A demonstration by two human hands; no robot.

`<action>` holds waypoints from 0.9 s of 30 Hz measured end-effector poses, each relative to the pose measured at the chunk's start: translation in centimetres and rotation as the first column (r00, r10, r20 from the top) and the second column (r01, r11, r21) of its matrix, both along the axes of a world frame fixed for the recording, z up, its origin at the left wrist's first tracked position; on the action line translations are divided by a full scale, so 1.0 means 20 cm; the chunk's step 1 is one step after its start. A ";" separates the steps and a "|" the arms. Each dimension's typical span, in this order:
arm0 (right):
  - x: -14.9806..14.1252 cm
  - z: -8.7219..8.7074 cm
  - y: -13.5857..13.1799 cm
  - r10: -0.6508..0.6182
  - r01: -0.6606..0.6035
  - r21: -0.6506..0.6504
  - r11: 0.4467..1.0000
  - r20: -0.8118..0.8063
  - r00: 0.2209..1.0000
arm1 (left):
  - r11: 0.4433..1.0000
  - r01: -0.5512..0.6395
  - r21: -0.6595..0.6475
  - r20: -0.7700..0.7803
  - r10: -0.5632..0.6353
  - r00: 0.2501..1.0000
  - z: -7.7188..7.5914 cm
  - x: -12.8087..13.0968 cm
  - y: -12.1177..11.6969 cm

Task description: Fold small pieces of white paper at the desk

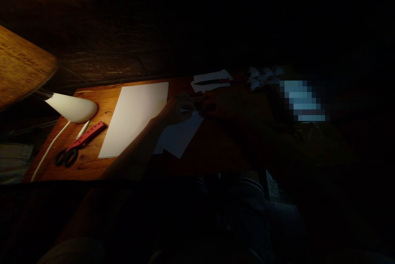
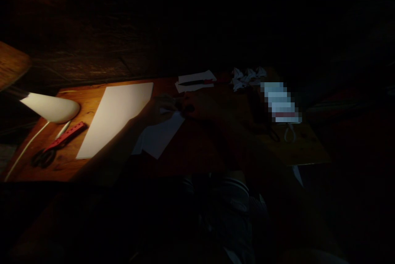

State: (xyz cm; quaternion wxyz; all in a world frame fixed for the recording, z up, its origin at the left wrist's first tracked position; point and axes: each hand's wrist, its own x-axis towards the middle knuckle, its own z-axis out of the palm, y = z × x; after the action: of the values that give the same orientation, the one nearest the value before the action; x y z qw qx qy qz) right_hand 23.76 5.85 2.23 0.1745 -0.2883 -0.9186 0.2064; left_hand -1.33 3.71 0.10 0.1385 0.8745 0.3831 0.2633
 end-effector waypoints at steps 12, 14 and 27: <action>-0.02 0.02 0.00 0.057 -0.065 0.075 0.995 0.103 0.993 | 1.000 0.017 -0.003 -0.040 -0.017 0.999 0.02 0.01 0.00; -0.02 0.04 -0.01 0.050 -0.066 0.102 0.993 0.156 0.987 | 0.999 0.031 0.009 -0.050 -0.030 0.998 0.01 0.00 0.01; 0.00 0.11 -0.04 0.040 -0.074 0.135 0.988 0.237 0.971 | 0.997 -0.004 -0.075 0.023 0.005 1.000 -0.01 -0.02 0.01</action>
State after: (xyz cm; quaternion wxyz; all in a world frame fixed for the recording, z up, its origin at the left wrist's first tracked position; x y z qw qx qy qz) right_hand 23.77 5.11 4.47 0.0797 -0.2708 -0.9530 0.1096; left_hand -1.69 3.95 -0.01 0.1750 0.8647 0.3930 0.2593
